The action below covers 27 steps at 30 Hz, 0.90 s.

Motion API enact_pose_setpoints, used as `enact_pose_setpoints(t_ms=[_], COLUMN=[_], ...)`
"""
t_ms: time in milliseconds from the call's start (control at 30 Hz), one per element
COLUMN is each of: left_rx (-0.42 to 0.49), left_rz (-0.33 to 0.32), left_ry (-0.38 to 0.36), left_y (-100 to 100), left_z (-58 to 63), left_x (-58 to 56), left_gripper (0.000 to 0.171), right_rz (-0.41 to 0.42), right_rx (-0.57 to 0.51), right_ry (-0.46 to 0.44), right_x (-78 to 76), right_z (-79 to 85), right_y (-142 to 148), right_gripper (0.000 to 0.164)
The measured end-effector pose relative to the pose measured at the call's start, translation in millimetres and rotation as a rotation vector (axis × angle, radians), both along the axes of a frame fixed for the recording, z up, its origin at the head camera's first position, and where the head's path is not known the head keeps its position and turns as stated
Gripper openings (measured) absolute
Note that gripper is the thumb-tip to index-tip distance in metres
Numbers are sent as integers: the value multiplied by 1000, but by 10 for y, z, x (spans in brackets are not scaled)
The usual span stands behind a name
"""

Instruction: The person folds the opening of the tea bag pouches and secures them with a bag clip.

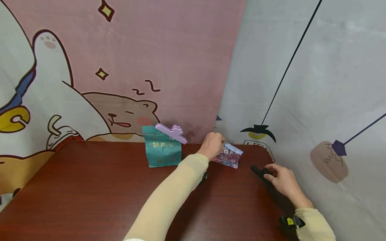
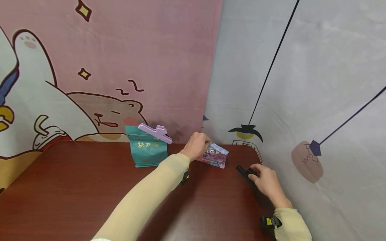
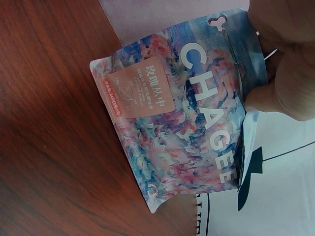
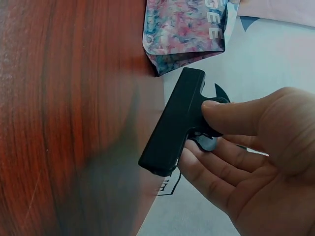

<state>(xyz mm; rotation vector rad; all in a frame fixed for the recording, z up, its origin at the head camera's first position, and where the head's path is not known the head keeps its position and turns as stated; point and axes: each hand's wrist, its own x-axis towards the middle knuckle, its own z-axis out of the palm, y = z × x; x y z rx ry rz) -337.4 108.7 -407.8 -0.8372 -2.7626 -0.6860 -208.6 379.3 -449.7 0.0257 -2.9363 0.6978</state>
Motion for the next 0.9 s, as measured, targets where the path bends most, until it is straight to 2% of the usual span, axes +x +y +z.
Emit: enact_pose_setpoints(t_ms=[300,633,900], left_rx=[6,1,-7], left_rz=[-2,0,-2], left_ry=[-11,1,22], left_y=[5,-3,11], left_z=[-25,-14,-27], left_x=[-14,7,-18], left_gripper=[52,52,51], right_rz=[-8,-3,-4], right_rx=[14,10,17], right_ry=[41,59,91], right_x=[-26,-64,-126], right_z=[19,60,76], right_y=[-35,-86,-115], right_gripper=[29,29,27])
